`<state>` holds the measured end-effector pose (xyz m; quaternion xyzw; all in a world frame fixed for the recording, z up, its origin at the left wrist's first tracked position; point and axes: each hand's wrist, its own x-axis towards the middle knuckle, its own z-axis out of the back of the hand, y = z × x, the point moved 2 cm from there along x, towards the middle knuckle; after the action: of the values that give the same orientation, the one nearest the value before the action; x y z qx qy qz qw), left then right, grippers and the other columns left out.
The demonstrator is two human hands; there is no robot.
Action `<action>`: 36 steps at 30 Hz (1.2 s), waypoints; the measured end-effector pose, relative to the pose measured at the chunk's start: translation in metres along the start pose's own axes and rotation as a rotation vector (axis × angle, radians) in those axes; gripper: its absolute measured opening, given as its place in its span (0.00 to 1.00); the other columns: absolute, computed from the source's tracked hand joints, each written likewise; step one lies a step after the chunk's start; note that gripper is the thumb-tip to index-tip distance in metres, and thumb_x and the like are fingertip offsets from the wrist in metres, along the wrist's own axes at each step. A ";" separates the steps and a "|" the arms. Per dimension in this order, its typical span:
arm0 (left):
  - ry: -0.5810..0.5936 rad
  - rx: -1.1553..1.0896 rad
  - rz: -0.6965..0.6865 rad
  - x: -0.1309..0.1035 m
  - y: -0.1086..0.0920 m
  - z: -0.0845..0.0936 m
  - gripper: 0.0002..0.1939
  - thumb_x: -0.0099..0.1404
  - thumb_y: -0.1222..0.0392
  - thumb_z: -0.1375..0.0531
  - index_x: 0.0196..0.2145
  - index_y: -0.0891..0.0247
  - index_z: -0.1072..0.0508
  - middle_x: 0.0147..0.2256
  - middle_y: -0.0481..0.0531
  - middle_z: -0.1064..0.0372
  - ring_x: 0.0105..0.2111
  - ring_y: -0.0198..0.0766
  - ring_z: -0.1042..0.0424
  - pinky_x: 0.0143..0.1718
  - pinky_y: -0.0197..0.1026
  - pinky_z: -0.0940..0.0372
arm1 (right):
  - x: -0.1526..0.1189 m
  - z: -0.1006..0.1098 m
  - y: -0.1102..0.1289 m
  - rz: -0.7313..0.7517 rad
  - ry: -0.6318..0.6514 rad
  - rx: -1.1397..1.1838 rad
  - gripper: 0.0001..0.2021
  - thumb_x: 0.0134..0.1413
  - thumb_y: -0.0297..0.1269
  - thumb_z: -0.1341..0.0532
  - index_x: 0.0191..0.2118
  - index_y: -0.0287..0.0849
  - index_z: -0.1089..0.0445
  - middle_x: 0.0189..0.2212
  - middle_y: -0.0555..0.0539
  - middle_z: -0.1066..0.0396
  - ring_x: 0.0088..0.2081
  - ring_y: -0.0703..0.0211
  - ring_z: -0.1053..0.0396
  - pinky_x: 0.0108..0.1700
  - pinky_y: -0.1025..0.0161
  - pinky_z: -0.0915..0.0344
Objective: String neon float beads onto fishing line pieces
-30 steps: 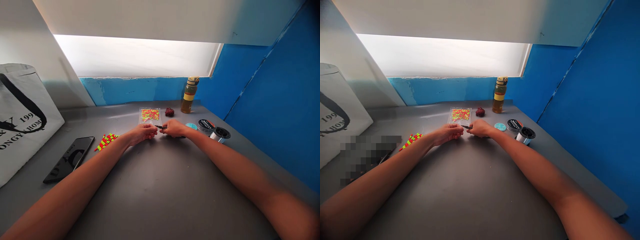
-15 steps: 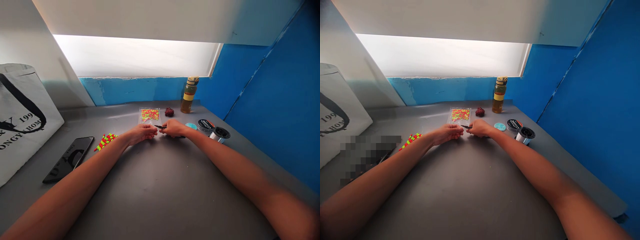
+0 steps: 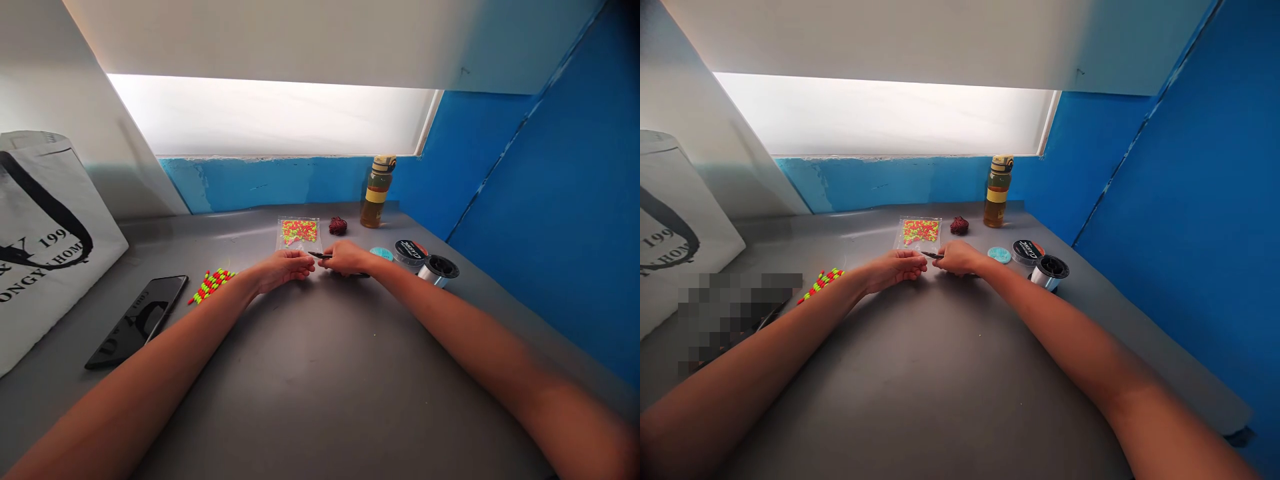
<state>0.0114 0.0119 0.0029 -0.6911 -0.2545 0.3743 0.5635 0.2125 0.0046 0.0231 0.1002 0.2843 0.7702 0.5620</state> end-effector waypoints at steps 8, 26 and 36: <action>-0.012 -0.013 0.001 0.001 0.001 -0.001 0.14 0.58 0.54 0.30 0.37 0.67 0.23 0.39 0.56 0.24 0.35 0.32 0.28 0.42 0.38 0.33 | 0.000 0.000 0.000 0.020 -0.039 -0.032 0.13 0.60 0.46 0.41 0.33 0.41 0.28 0.19 0.51 0.34 0.19 0.65 0.38 0.22 0.67 0.48; 0.038 0.141 -0.004 -0.004 -0.003 -0.012 0.18 0.55 0.49 0.30 0.34 0.67 0.23 0.38 0.57 0.24 0.34 0.35 0.29 0.42 0.42 0.35 | 0.002 0.010 -0.003 -0.027 -0.105 0.015 0.12 0.60 0.45 0.42 0.34 0.40 0.30 0.17 0.52 0.35 0.18 0.64 0.36 0.23 0.66 0.45; 0.018 0.218 0.001 -0.006 -0.008 -0.016 0.19 0.53 0.47 0.30 0.36 0.66 0.20 0.37 0.57 0.25 0.34 0.36 0.30 0.40 0.41 0.35 | -0.001 0.010 -0.003 -0.018 -0.099 0.050 0.12 0.59 0.45 0.41 0.35 0.41 0.29 0.16 0.52 0.35 0.17 0.64 0.37 0.24 0.66 0.45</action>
<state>0.0208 -0.0002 0.0135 -0.6291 -0.2066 0.3938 0.6375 0.2196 0.0073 0.0298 0.1498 0.2763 0.7518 0.5797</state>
